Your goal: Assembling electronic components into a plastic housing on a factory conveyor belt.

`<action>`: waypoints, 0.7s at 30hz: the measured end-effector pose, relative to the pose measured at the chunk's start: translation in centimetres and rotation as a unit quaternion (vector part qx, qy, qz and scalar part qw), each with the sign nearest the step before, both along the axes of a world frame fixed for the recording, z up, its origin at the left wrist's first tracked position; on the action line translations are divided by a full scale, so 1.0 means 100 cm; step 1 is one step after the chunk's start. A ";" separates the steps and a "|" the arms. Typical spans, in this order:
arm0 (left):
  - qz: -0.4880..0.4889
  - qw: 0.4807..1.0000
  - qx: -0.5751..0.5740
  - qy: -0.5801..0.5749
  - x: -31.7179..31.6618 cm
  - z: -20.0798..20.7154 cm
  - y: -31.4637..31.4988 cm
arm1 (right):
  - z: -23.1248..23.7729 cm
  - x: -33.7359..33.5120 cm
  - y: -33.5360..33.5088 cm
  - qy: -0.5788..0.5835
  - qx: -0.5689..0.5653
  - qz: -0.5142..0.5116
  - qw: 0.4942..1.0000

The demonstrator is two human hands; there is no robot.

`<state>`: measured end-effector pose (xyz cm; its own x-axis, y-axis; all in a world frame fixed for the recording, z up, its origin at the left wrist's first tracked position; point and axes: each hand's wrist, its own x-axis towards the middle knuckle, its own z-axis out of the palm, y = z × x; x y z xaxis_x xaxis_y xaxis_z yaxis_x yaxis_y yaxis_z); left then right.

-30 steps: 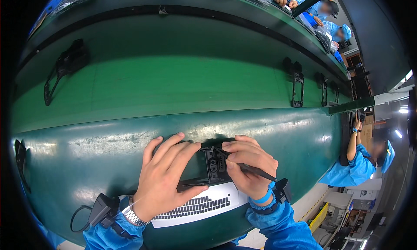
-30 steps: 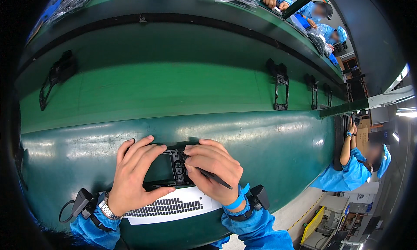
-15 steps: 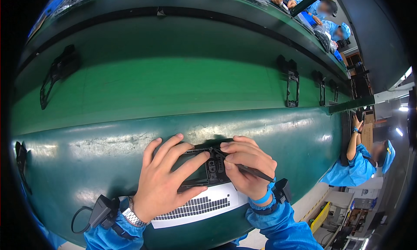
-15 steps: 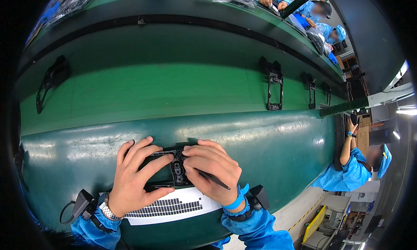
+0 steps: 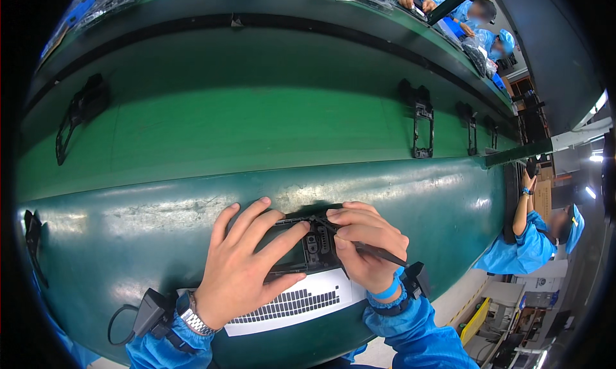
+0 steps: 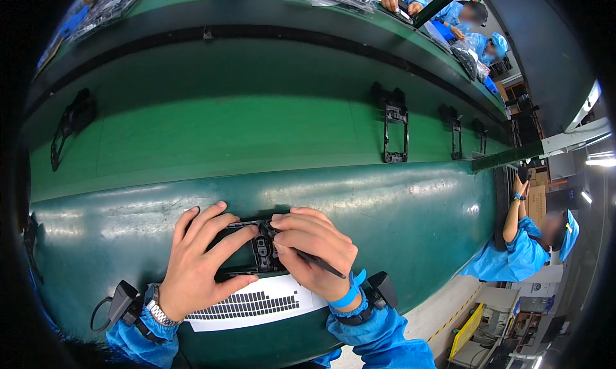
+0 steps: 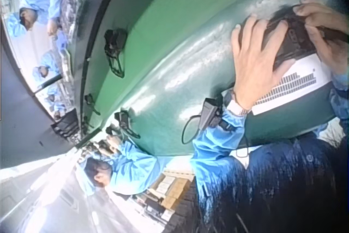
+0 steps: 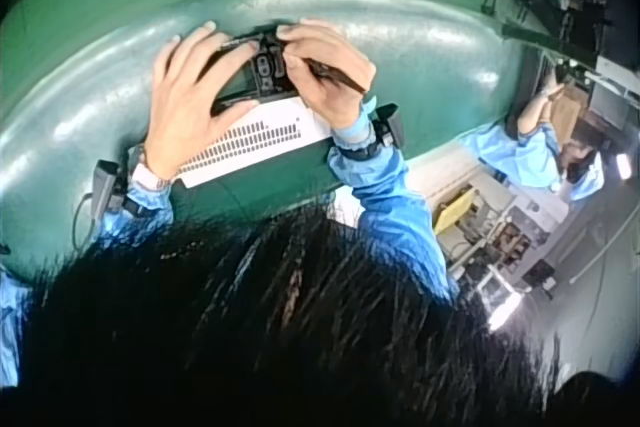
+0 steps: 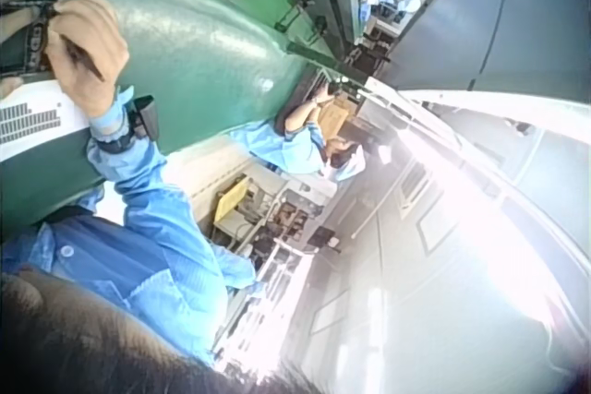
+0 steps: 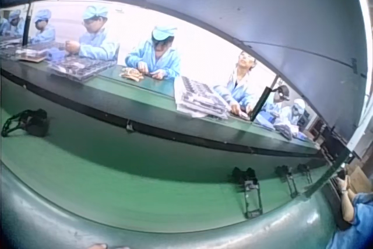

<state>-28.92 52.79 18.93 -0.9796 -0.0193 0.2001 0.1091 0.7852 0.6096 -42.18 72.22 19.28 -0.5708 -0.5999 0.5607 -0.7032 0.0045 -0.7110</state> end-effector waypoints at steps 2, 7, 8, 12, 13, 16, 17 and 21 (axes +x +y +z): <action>-0.002 1.000 -0.001 0.000 0.000 0.001 -0.001 | -0.001 0.001 0.000 -0.009 -0.017 -0.001 1.000; 0.005 0.999 0.043 0.002 0.002 -0.001 -0.002 | -0.007 0.003 0.000 -0.052 -0.072 -0.031 0.996; 0.003 0.999 0.042 0.004 0.002 -0.001 -0.002 | -0.007 0.003 0.000 -0.051 -0.073 -0.033 0.996; -0.005 1.000 0.010 0.003 0.002 0.000 -0.002 | -0.007 0.003 -0.002 -0.055 -0.081 -0.028 0.995; -0.007 1.000 -0.003 0.001 0.002 0.000 -0.002 | -0.007 0.003 -0.002 -0.053 -0.079 -0.027 0.995; -0.013 1.000 -0.024 0.004 0.000 -0.003 0.000 | -0.009 0.000 0.003 -0.028 -0.056 -0.003 0.998; -0.013 1.000 -0.025 0.005 0.001 -0.002 -0.001 | -0.008 0.000 0.003 -0.027 -0.057 -0.004 0.998; -0.018 1.000 -0.023 0.002 0.000 0.002 -0.002 | -0.007 0.000 0.002 -0.035 -0.066 0.000 0.997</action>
